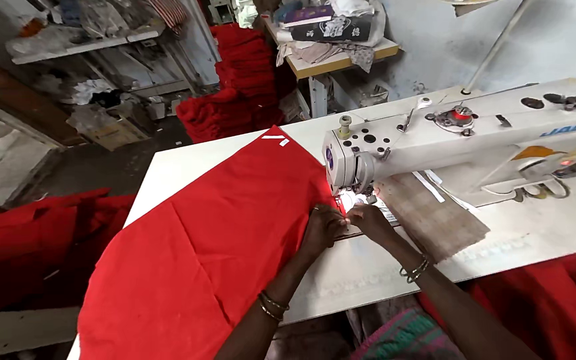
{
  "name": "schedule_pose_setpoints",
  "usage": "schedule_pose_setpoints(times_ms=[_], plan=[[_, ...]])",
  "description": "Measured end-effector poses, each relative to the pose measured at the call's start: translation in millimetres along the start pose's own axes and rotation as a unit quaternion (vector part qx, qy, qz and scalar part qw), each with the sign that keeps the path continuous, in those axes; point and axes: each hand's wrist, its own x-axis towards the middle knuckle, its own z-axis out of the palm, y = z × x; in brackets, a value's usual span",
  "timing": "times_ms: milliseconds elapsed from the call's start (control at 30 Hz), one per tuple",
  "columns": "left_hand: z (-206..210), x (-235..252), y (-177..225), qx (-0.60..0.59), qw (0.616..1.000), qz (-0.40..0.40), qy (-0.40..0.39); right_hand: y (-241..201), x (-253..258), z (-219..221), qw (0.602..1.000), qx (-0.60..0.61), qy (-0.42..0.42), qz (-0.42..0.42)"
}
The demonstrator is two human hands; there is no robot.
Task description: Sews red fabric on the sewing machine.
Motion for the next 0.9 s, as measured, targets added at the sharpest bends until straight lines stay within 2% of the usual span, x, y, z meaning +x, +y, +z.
schedule_pose_setpoints(times_ms=[67, 100, 133, 200, 267, 333, 400, 467, 533, 600, 667, 700, 767, 833, 900], plan=[[-4.9, 5.9, 5.2, -0.038, 0.995, -0.082, -0.033, -7.8, 5.3, -13.4, 0.997, 0.003, -0.073, 0.039], [-7.3, 10.5, 11.0, -0.062, 0.989, -0.124, -0.045, -9.5, 5.7, -14.9, 0.996, 0.004, -0.070, 0.051], [-10.3, 15.0, 18.2, -0.077, 0.982, -0.166, -0.057, -8.0, 3.3, -11.2, 0.999, 0.002, -0.031, 0.041], [-19.8, 25.8, 33.7, -0.097, 0.958, -0.248, -0.101, 5.6, -5.5, 5.8, 0.993, -0.011, 0.095, -0.063], [-25.5, 42.3, 39.2, -0.081, 0.937, -0.302, -0.155, 26.5, -7.4, 21.7, 0.958, -0.076, 0.180, -0.210], [-20.2, 50.4, 29.5, -0.016, 0.939, -0.283, -0.192, 39.2, -4.8, 34.1, 0.914, -0.156, 0.233, -0.294], [-15.8, 43.2, 42.2, 0.072, 0.950, -0.247, -0.176, 36.0, -3.6, 36.9, 0.908, -0.190, 0.244, -0.281], [-6.2, 25.0, 48.8, 0.117, 0.969, -0.191, -0.105, 23.2, -4.4, 31.8, 0.944, -0.171, 0.202, -0.195], [4.7, 11.4, 34.4, 0.090, 0.987, -0.136, -0.016, 5.0, -3.4, 17.7, 0.988, -0.116, 0.090, -0.056], [8.8, 10.0, 24.6, 0.053, 0.988, -0.142, 0.015, -2.2, 0.7, 7.8, 0.996, -0.077, 0.032, 0.012], [3.8, 19.5, 33.4, 0.056, 0.977, -0.205, -0.014, 2.1, -1.0, 12.9, 0.993, -0.042, 0.109, -0.018], [1.4, 25.3, 38.9, 0.061, 0.969, -0.238, -0.026, 7.7, -2.6, 19.0, 0.984, -0.036, 0.163, -0.062], [1.3, 29.4, 44.6, 0.065, 0.960, -0.271, -0.011, 16.2, -5.9, 28.9, 0.967, -0.061, 0.204, -0.138], [7.4, 22.1, 42.9, 0.098, 0.965, -0.245, 0.012, 20.7, -8.2, 36.2, 0.952, -0.122, 0.207, -0.190], [15.0, 10.7, 39.4, 0.171, 0.970, -0.174, 0.000, 15.1, -9.7, 34.5, 0.955, -0.174, 0.158, -0.180]])
